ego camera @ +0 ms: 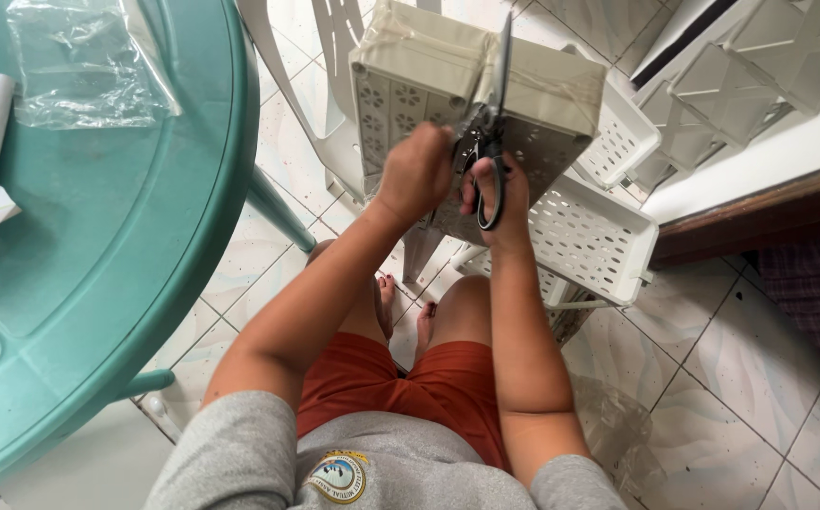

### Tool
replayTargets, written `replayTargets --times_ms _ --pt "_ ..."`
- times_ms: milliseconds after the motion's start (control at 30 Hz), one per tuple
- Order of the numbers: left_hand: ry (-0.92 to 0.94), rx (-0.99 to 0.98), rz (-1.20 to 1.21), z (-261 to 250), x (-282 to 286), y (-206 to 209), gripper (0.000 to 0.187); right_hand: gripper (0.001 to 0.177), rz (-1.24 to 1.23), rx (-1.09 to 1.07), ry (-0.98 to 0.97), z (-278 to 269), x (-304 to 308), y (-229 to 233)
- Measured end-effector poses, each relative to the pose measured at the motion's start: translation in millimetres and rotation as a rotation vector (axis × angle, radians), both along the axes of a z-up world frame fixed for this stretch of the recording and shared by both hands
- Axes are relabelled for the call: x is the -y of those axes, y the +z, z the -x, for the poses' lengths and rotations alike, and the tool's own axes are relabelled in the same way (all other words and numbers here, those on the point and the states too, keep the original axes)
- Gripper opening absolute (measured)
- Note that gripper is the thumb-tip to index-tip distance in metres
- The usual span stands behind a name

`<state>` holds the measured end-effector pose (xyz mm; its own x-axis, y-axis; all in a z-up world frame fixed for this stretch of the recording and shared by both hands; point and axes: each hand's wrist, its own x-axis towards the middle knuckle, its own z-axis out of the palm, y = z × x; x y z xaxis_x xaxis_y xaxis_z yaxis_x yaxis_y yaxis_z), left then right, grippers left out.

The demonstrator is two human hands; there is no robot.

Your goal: The person uses scissors to cut open plastic packaging and remove white plastic baskets and rods. They place the cut packaging on a nearby table and continue to unwrap the components.

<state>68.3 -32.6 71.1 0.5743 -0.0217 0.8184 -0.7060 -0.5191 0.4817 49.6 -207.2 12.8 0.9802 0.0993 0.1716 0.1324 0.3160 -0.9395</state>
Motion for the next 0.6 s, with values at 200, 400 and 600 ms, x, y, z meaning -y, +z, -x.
replayTargets --times_ms 200,400,600 --pt "0.150 -0.359 -0.357 -8 -16 27 0.035 0.060 0.119 -0.004 0.117 36 11 23" --pt "0.270 0.215 -0.477 -36 -17 52 0.008 0.067 0.120 -0.131 0.141 95 1 48" --pt "0.165 0.088 -0.588 -41 -8 41 0.011 0.063 -0.046 -0.299 0.192 110 -21 74"
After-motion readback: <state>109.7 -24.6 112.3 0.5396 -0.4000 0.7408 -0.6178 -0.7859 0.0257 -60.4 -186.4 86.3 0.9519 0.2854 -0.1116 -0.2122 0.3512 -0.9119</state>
